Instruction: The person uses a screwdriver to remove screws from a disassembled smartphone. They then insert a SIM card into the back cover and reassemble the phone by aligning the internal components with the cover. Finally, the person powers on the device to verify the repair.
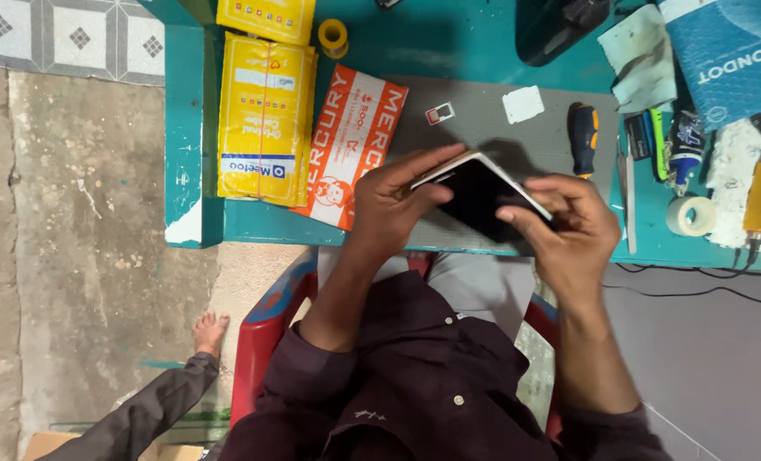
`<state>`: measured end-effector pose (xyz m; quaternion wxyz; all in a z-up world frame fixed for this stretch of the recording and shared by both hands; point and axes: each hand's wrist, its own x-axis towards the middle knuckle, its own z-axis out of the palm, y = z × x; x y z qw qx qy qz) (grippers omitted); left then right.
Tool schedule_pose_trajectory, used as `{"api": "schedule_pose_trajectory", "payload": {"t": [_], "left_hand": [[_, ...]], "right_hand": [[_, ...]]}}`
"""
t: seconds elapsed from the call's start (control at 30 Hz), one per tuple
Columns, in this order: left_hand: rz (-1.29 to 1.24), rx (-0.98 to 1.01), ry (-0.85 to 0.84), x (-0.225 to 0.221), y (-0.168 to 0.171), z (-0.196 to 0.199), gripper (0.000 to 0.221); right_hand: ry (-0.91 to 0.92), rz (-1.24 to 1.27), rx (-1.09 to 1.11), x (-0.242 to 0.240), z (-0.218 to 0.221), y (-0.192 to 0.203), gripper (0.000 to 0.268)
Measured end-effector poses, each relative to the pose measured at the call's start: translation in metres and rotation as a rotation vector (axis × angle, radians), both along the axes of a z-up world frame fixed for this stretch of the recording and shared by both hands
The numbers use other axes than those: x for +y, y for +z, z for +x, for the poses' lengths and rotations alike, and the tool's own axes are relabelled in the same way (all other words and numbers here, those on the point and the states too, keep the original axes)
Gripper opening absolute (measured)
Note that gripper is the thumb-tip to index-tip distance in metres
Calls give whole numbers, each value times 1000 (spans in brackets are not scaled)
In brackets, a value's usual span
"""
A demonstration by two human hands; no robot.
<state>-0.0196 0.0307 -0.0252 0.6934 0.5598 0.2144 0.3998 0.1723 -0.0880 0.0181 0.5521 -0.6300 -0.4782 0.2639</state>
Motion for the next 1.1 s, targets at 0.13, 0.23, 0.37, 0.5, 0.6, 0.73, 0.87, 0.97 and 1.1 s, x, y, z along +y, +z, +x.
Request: {"api": "schedule_pose_trajectory", "payload": {"t": [0.13,0.23,0.37,0.5,0.6,0.73,0.87,0.97,1.1], "left_hand": [[-512,-508,-328,-22,0,22,103],[-527,-673,-302,-30,-4,35,115],[-602,-666,-286,-31,-13,37,115],[-676,-723,-310,-30,-15,40,109],[-677,-748,-337,-25,-16,45,105],[-689,-719,-287,-22,-20,48,97],[-711,-707,-288,-18,-26,49,97],[-744,-688,-257,-18,-25,49,97],[-762,-703,-247,-15,-22,49,101]], "right_hand": [[-57,52,481,-10,-24,-19,56],[-119,119,636,-9,-41,-29,59],[-160,135,660,-7,-49,-35,55],[-144,160,656,-6,-52,-39,54],[-146,175,674,-4,-53,-41,54],[-126,163,675,2,-55,-44,55],[-124,150,709,7,-53,-50,56],[-113,146,716,8,-51,-53,58],[-57,162,762,6,-46,-56,61]]}}
